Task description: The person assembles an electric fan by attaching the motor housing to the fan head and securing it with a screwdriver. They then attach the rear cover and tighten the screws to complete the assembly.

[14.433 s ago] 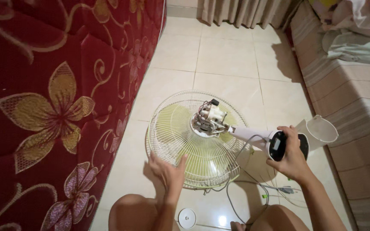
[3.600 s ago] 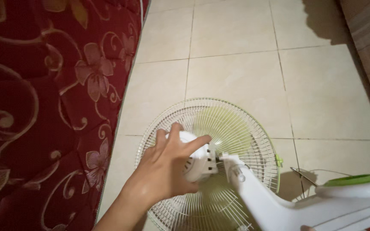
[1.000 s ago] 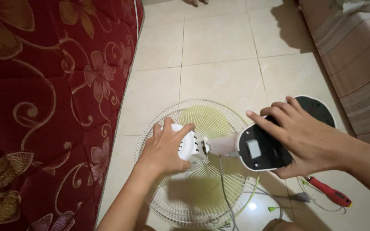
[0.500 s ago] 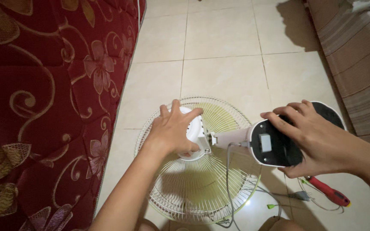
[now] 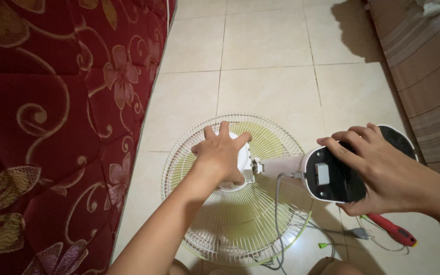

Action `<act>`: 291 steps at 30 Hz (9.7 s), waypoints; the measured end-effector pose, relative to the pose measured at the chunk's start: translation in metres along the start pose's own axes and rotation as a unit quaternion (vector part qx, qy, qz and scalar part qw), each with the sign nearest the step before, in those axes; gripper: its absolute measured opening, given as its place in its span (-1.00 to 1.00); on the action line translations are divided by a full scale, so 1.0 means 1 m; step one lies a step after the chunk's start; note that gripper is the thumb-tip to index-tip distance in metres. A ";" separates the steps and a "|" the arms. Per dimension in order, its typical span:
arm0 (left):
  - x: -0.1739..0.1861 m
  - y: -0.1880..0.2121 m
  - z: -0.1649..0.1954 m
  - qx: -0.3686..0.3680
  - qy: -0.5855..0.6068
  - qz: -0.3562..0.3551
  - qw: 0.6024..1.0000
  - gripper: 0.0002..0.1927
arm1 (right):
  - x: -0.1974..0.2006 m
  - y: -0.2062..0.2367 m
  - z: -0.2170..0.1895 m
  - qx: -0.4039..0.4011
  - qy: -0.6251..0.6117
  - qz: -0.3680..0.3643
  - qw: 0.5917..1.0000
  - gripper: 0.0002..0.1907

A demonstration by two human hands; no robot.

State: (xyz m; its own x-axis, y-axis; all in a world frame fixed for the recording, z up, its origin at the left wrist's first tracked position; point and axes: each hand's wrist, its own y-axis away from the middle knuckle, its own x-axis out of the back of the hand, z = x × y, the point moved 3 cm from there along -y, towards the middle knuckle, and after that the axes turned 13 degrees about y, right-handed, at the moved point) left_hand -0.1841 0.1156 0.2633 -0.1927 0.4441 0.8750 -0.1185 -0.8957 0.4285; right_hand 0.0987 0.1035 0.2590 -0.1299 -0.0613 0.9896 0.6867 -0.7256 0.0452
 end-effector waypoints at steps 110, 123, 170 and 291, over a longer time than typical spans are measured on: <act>-0.040 -0.002 0.026 -0.111 0.105 0.214 0.965 -0.10 | -0.217 0.200 -0.015 -0.584 -0.414 0.339 0.611 -0.86; -0.162 0.130 0.083 -0.198 0.473 0.046 0.858 -0.56 | -0.072 0.061 -0.155 -0.239 -0.755 0.426 0.437 -0.87; -0.113 0.174 -0.056 -0.313 0.369 0.227 0.845 -0.63 | 0.009 0.084 -0.167 -0.110 -0.049 0.224 0.967 -0.54; -0.044 0.024 -0.006 -0.117 0.210 0.177 0.954 -0.25 | 0.001 -0.005 -0.135 -0.210 -0.282 0.245 0.903 -0.60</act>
State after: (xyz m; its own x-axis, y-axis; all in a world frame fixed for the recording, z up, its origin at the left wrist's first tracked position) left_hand -0.1840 0.0748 0.2338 -0.6284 0.1269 0.7675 -0.1783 -0.9838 0.0168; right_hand -0.0018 0.0148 0.2413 0.5826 -0.1730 0.7941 0.2152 -0.9094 -0.3560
